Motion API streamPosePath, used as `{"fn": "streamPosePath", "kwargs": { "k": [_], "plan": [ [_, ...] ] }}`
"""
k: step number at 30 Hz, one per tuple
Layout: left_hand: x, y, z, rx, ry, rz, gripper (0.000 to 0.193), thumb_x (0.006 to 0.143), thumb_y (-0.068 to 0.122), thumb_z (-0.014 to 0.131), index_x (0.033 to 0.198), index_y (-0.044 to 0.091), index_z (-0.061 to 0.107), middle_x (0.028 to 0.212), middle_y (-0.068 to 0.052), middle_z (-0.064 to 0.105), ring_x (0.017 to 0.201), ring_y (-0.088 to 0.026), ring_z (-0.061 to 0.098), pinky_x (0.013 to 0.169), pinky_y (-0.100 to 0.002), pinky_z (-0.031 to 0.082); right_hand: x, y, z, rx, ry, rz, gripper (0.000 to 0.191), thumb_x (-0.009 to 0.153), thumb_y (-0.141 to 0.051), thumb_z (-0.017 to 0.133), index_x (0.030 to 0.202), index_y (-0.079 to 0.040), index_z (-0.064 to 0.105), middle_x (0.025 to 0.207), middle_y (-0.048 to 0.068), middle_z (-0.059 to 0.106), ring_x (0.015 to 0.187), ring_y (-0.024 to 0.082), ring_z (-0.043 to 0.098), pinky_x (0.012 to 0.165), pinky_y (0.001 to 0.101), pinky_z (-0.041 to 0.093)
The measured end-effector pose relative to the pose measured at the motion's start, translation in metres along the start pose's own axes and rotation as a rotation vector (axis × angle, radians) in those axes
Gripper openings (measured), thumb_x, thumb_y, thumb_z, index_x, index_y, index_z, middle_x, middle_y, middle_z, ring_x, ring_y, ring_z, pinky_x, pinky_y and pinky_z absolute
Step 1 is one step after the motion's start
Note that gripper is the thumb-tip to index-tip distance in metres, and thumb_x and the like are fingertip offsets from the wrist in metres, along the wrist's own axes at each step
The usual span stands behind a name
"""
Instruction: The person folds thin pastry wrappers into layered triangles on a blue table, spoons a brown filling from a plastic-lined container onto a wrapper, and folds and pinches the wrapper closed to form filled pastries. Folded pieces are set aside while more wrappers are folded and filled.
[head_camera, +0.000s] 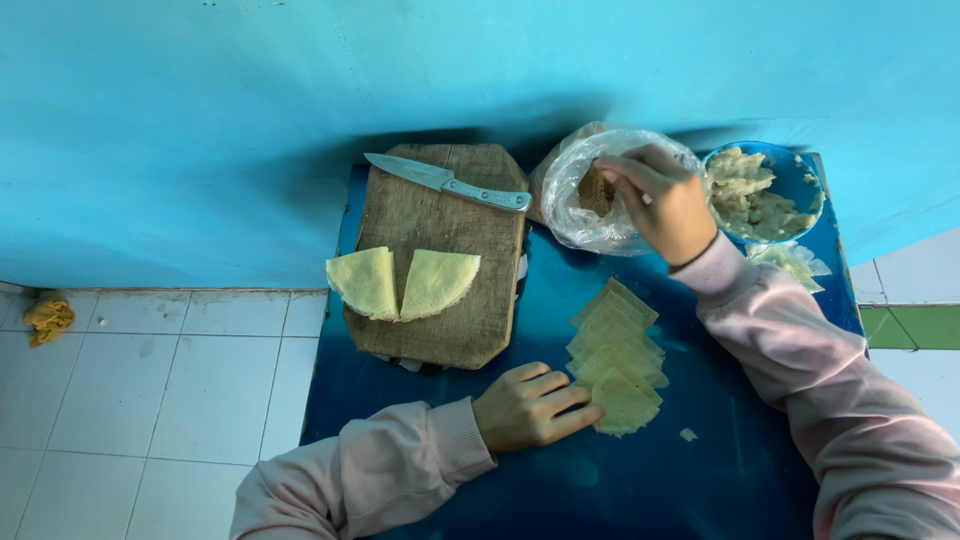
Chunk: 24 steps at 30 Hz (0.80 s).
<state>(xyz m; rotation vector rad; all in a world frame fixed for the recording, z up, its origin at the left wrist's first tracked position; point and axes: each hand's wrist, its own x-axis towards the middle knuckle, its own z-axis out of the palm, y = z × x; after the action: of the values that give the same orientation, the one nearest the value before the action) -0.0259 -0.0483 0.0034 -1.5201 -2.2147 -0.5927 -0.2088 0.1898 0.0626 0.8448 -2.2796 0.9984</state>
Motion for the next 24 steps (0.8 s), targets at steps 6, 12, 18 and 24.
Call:
{"fn": "streamPosePath", "kwargs": {
  "k": [6,12,18,24],
  "plan": [
    [0.002,-0.005,-0.007,-0.037,-0.003,-0.013,0.018,0.100,0.017,0.071,0.118,0.016,0.073,0.104,-0.002,0.072,0.091,-0.015,0.068,0.075,-0.029,0.050,0.004,-0.004,0.010,-0.048,-0.020,-0.097,0.017,0.096,-0.004,0.074,0.114,-0.004,0.073,0.098,0.012,0.072,0.083,0.029,0.069,0.073,0.0375,0.056],
    [0.004,-0.003,-0.013,-0.069,-0.007,-0.042,0.020,0.096,0.021,0.077,0.113,0.014,0.071,0.101,-0.003,0.072,0.090,-0.016,0.068,0.073,-0.030,0.050,0.003,0.000,0.010,0.029,-0.090,0.116,0.019,0.093,-0.004,0.072,0.111,-0.004,0.078,0.090,0.011,0.076,0.063,0.021,0.066,0.060,0.0337,0.052],
    [0.003,-0.003,-0.014,-0.043,-0.011,-0.051,0.018,0.093,0.021,0.079,0.107,0.013,0.070,0.100,-0.001,0.072,0.088,-0.015,0.068,0.074,-0.031,0.050,-0.003,0.002,0.007,0.138,0.013,0.331,0.016,0.101,-0.009,0.071,0.114,-0.004,0.077,0.092,0.008,0.078,0.075,0.009,0.072,0.067,0.0243,0.055],
    [0.002,-0.005,-0.014,-0.055,0.022,-0.036,0.017,0.095,0.021,0.079,0.107,0.011,0.071,0.101,-0.002,0.073,0.089,-0.016,0.068,0.074,-0.030,0.051,-0.008,0.007,0.001,0.504,0.066,0.517,0.019,0.104,-0.009,0.065,0.115,0.003,0.075,0.090,0.006,0.075,0.072,0.007,0.063,0.064,0.0220,0.051]
  ]
}}
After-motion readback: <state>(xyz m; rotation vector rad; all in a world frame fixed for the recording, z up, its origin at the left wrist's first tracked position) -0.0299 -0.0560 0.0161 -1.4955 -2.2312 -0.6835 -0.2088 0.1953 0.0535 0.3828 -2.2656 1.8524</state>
